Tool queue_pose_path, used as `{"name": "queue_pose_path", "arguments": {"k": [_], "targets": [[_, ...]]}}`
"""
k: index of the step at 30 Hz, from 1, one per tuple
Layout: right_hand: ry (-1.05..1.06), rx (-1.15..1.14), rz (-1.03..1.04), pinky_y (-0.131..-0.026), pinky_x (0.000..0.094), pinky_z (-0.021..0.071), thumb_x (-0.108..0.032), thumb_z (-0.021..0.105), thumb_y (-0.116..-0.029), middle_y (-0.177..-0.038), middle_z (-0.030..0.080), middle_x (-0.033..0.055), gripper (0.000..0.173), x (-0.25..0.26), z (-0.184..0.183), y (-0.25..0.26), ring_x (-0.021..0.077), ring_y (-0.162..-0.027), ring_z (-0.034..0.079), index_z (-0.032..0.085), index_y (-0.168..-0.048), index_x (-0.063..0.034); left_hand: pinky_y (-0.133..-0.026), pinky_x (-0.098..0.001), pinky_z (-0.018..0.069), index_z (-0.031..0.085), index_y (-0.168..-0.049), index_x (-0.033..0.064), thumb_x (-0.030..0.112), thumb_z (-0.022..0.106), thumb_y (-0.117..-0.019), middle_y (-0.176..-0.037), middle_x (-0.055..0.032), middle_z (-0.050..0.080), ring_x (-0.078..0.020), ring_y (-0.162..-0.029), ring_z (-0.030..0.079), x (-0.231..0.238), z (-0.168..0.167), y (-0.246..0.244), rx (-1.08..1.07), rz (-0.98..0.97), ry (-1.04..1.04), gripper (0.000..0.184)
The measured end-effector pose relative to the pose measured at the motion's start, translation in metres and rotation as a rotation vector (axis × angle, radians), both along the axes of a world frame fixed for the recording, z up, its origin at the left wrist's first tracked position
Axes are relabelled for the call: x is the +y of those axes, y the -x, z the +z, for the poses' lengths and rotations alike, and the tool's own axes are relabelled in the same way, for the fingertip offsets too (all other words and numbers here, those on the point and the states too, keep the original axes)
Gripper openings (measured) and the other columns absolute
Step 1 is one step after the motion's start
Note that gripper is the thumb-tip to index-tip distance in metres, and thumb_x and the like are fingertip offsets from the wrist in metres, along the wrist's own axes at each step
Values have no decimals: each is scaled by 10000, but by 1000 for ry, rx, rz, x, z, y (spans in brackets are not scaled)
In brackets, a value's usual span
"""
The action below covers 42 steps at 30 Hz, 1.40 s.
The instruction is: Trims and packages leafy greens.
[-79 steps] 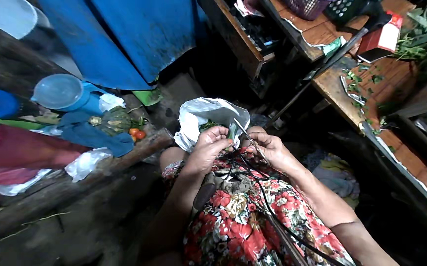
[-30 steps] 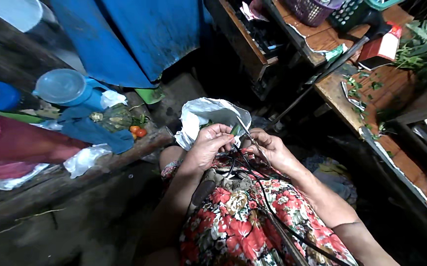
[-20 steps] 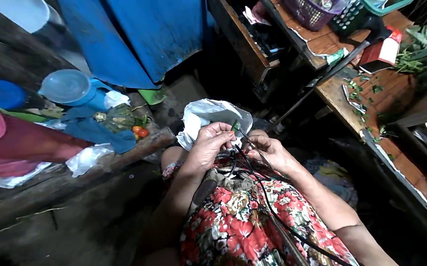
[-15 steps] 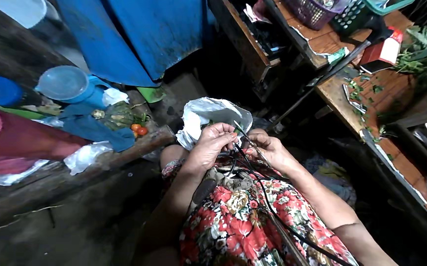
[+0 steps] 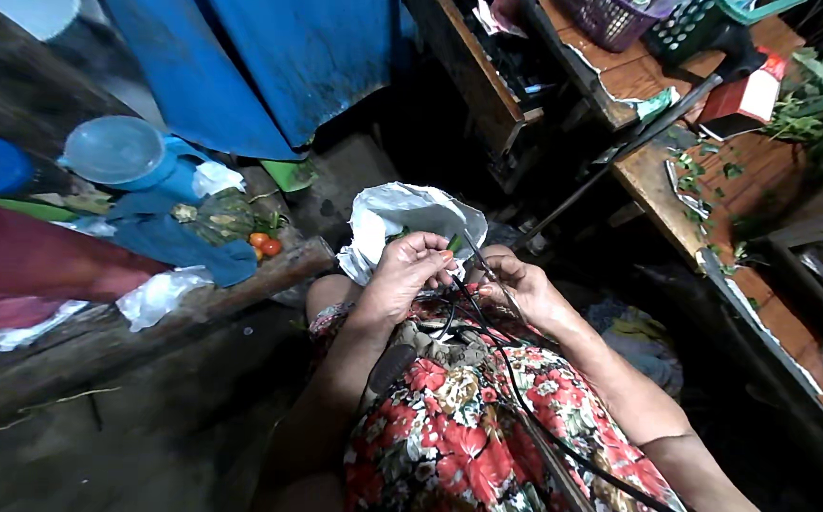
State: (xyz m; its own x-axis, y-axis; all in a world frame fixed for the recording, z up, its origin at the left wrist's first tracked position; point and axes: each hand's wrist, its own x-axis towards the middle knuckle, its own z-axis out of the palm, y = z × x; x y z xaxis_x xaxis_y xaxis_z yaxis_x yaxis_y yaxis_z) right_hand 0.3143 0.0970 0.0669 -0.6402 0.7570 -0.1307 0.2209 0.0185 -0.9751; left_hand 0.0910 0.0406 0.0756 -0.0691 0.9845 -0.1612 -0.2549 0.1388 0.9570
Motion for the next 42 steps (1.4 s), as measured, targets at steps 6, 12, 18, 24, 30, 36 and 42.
{"name": "queue_pose_path", "arguments": {"k": [6, 12, 18, 24, 30, 36, 42], "targets": [[-5, -77, 43, -789, 249, 585, -366, 745, -928, -922, 715, -4, 432, -2, -3, -2, 45, -815, 673, 670, -1209, -46, -585, -224, 567, 654, -1052, 16, -10, 624, -975, -813, -63, 730, -99, -655, 679, 3, -4, -2, -25, 18, 48, 87], [-70, -106, 43, -731, 204, 546, -344, 750, -931, -879, 705, -22, 398, -5, -3, 0, -1, -754, 631, 690, -1199, -55, -557, -194, 537, 675, -999, 8, -24, 639, -957, -796, -46, 728, -67, -612, 647, 0, 1, -9, 106, -12, 38, 64], [-86, -74, 44, -716, 195, 540, -277, 757, -931, -858, 699, -10, 338, -6, -3, 3, -3, -739, 625, 696, -1162, -38, -558, -208, 553, 686, -977, 3, -22, 649, -952, -780, -38, 727, -70, -600, 652, 0, -3, -8, 182, -19, 24, 51], [-155, -85, 155, -743, 274, 526, -276, 654, -1005, -891, 692, 94, 348, -2, 2, 5, 87, -765, 620, 678, -1170, 29, -603, -215, 588, 673, -1022, -2, 15, 622, -951, -794, -2, 736, -65, -630, 684, 4, -5, -5, 321, -38, 75, 89], [-92, -82, 73, -773, 333, 524, -210, 666, -997, -941, 681, 159, 384, 3, 8, 5, 164, -795, 625, 618, -1264, 62, -594, -190, 578, 630, -1027, 29, 11, 588, -926, -797, 44, 740, -44, -634, 686, 6, -9, -1, 292, 23, -20, 111], [-136, -72, -60, -938, 360, 532, -106, 612, -1008, -1152, 699, 191, 338, 11, 17, -6, 210, -1028, 676, 625, -1311, 42, -726, -269, 623, 569, -1279, -21, -11, 604, -911, -1189, -43, 701, -125, -892, 729, 8, -10, 3, 185, 65, 3, 370], [-197, -123, -266, -959, 394, 543, -132, 595, -1026, -1197, 699, 155, 334, 30, 33, -34, 200, -1050, 679, 643, -1334, -13, -757, -265, 621, 570, -1290, -23, 7, 559, -952, -1199, -21, 682, -100, -903, 719, 7, -20, 15, 248, 80, -2, 340]]}}
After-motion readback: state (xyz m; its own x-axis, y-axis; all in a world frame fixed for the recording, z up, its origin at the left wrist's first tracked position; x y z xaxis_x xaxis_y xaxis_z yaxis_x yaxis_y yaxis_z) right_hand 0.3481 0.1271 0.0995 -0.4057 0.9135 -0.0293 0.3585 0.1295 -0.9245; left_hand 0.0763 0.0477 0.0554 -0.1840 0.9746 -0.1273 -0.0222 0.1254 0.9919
